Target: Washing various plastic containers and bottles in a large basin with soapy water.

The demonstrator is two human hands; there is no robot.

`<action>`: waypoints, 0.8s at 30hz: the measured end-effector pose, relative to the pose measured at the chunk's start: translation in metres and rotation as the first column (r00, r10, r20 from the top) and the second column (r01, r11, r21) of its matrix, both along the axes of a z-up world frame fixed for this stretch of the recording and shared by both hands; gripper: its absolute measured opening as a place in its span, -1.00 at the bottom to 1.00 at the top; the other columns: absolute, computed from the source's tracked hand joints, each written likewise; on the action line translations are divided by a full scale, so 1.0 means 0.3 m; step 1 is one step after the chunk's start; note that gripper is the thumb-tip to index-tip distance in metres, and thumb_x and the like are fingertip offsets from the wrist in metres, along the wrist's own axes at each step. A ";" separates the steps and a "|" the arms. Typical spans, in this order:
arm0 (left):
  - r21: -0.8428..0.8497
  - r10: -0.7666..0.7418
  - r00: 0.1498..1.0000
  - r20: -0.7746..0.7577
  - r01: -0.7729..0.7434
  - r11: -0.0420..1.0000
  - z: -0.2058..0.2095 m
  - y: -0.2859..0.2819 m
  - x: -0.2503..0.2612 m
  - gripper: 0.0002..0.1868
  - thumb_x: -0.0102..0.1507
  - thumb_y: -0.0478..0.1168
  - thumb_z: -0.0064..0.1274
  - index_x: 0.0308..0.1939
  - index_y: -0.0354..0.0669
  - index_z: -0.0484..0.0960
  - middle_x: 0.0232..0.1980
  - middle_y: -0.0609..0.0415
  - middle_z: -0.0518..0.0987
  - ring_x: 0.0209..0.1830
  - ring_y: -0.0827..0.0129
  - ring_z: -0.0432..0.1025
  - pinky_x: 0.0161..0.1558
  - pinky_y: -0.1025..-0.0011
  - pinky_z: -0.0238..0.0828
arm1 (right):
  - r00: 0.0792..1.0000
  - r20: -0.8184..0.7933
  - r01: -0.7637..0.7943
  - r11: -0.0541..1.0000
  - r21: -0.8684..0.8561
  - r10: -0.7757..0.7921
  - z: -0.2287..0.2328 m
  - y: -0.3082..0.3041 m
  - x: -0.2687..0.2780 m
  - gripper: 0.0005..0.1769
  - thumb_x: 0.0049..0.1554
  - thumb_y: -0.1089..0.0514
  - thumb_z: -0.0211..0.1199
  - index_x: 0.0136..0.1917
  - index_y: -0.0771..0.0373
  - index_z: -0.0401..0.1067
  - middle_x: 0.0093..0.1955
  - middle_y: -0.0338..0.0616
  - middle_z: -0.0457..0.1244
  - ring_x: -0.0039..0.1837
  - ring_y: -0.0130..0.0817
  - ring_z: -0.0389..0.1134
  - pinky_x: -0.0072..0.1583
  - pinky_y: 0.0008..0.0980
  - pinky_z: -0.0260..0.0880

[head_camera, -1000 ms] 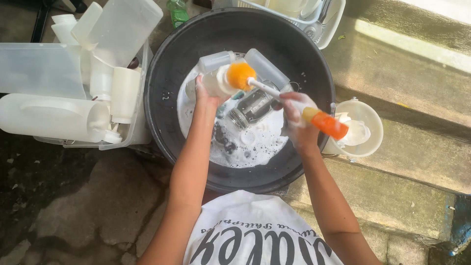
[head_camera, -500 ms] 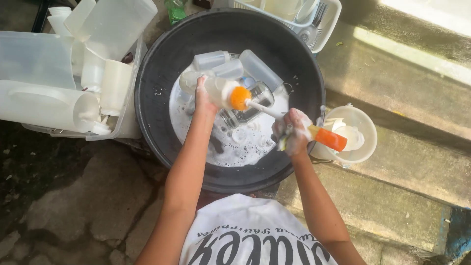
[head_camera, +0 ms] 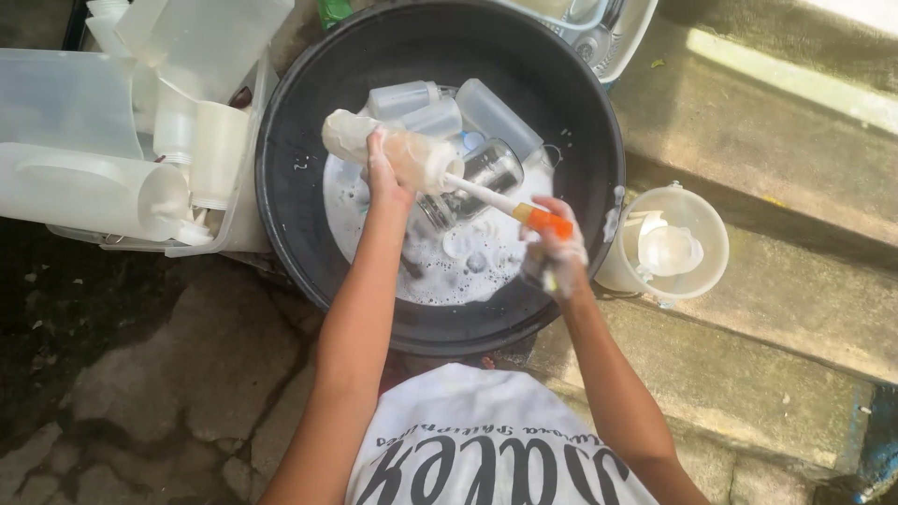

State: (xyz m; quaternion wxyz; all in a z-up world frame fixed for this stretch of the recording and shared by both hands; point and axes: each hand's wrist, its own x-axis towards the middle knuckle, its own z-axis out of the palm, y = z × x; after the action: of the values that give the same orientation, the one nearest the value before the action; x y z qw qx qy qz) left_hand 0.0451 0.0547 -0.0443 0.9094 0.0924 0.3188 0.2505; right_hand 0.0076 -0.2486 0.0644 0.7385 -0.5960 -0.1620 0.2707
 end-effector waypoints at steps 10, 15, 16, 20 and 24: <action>0.386 -0.007 0.993 0.114 -0.038 0.922 0.103 -0.172 -0.090 -0.25 0.18 -0.16 0.24 0.38 -0.08 0.21 0.23 0.02 0.44 0.21 0.21 0.42 0.18 0.16 0.49 | 0.481 0.789 0.542 0.578 -0.610 0.382 -0.013 0.121 -0.036 -0.65 0.18 -0.13 0.23 0.10 0.11 0.43 -0.26 -0.08 0.40 -0.26 -0.05 0.43 -0.28 -0.10 0.35; 0.436 -0.034 0.979 0.200 -0.058 0.898 0.050 -0.112 -0.117 -0.21 0.20 -0.19 0.22 0.44 -0.07 0.17 0.24 0.04 0.41 0.23 0.24 0.38 0.20 0.18 0.46 | 0.503 0.678 0.477 0.482 -0.735 0.536 -0.058 0.052 -0.062 -0.80 0.29 -0.04 0.10 0.01 0.11 0.37 -0.24 -0.07 0.39 -0.21 0.01 0.42 -0.22 -0.01 0.34; 0.311 -0.021 0.965 0.262 -0.064 0.948 -0.009 -0.062 -0.104 -0.22 0.21 -0.16 0.21 0.44 -0.11 0.18 0.24 -0.01 0.43 0.22 0.20 0.40 0.18 0.17 0.48 | 0.479 0.663 0.497 0.445 -0.745 0.575 -0.017 0.019 -0.076 -0.83 0.28 0.01 0.07 0.00 0.11 0.36 -0.22 -0.08 0.38 -0.25 0.00 0.42 -0.25 -0.02 0.33; 0.366 0.089 0.996 -0.025 -0.074 0.928 0.153 0.017 -0.156 -0.26 0.19 -0.23 0.26 0.34 -0.22 0.17 0.19 -0.15 0.47 0.13 0.07 0.47 0.08 0.07 0.54 | 0.443 0.611 0.523 0.365 -0.770 0.656 0.043 -0.042 -0.094 -0.82 0.26 0.02 0.04 0.00 0.13 0.35 -0.19 -0.05 0.36 -0.33 0.00 0.40 -0.31 -0.02 0.33; 0.421 -0.005 1.000 -0.030 0.017 0.907 0.126 -0.093 -0.131 -0.18 0.09 -0.32 0.30 0.31 -0.10 0.12 0.15 -0.08 0.43 0.14 0.11 0.44 0.08 0.07 0.54 | 0.431 0.629 0.462 0.440 -0.770 0.647 -0.092 0.064 -0.055 -0.84 0.33 0.07 -0.01 0.10 0.08 0.36 -0.19 -0.03 0.37 -0.26 0.05 0.39 -0.23 0.01 0.34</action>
State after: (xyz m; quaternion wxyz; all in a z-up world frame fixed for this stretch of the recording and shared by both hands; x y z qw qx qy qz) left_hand 0.0057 0.0269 -0.0064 0.8648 0.2918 0.2695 0.3071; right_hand -0.0090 -0.2295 0.0367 0.0728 -0.9146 -0.3977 0.0009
